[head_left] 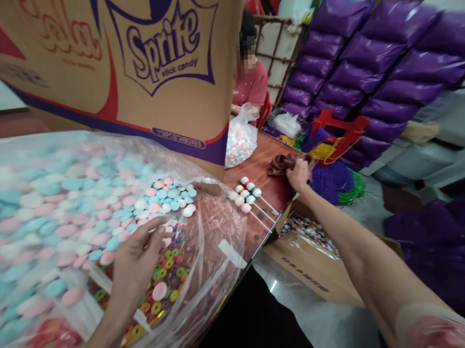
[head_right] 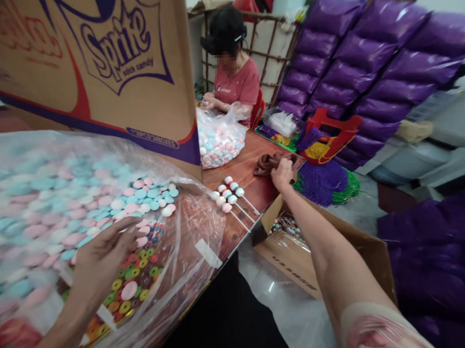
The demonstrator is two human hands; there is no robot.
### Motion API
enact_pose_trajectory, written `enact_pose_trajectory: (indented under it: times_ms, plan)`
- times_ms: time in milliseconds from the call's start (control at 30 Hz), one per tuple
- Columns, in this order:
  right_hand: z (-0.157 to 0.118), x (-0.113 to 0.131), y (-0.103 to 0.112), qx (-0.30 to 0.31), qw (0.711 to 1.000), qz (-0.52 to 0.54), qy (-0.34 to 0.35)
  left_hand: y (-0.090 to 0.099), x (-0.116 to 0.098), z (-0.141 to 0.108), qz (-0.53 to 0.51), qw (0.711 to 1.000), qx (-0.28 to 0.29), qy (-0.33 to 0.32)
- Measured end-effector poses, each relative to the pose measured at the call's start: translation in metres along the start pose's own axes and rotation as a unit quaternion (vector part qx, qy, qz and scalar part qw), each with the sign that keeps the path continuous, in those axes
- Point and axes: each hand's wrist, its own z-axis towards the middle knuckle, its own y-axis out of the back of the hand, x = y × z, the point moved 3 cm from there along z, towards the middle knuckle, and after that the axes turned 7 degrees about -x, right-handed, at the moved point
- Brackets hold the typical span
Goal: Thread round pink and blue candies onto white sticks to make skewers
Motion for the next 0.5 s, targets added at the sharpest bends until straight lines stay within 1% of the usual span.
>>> enact_pose_trajectory:
  times_ms: [67,133,200,267,300,367,433,500]
  plan:
    - [-0.003,-0.002,0.000,0.016,1.000,0.013,0.003,0.001,0.004,0.002,-0.002,1.000,-0.001,-0.013]
    - [-0.010,0.001,-0.001,0.037,0.998,0.038,0.037,0.002,0.006,0.005,-0.001,1.000,-0.004,-0.021]
    - [-0.023,0.006,0.002,0.014,0.992,0.093,0.089,0.005,0.007,0.006,0.007,0.999,-0.010,-0.030]
    - [-0.047,0.010,0.010,-0.035,0.980,0.150,0.124,0.008,0.004,0.007,0.020,0.999,-0.022,-0.039]
    - [-0.063,0.012,0.015,-0.057,0.974,0.174,0.133,0.011,0.001,0.006,0.028,0.998,-0.031,-0.043]
    - [-0.103,0.018,0.029,-0.076,0.964,0.211,0.144,0.015,-0.005,0.006,0.054,0.996,-0.053,-0.057]
    - [-0.151,0.030,0.050,-0.105,0.931,0.299,0.181,0.016,-0.011,0.007,0.081,0.991,-0.064,-0.081]
    - [-0.201,0.047,0.074,-0.107,0.894,0.367,0.233,0.015,-0.014,0.008,0.084,0.990,-0.054,-0.100]
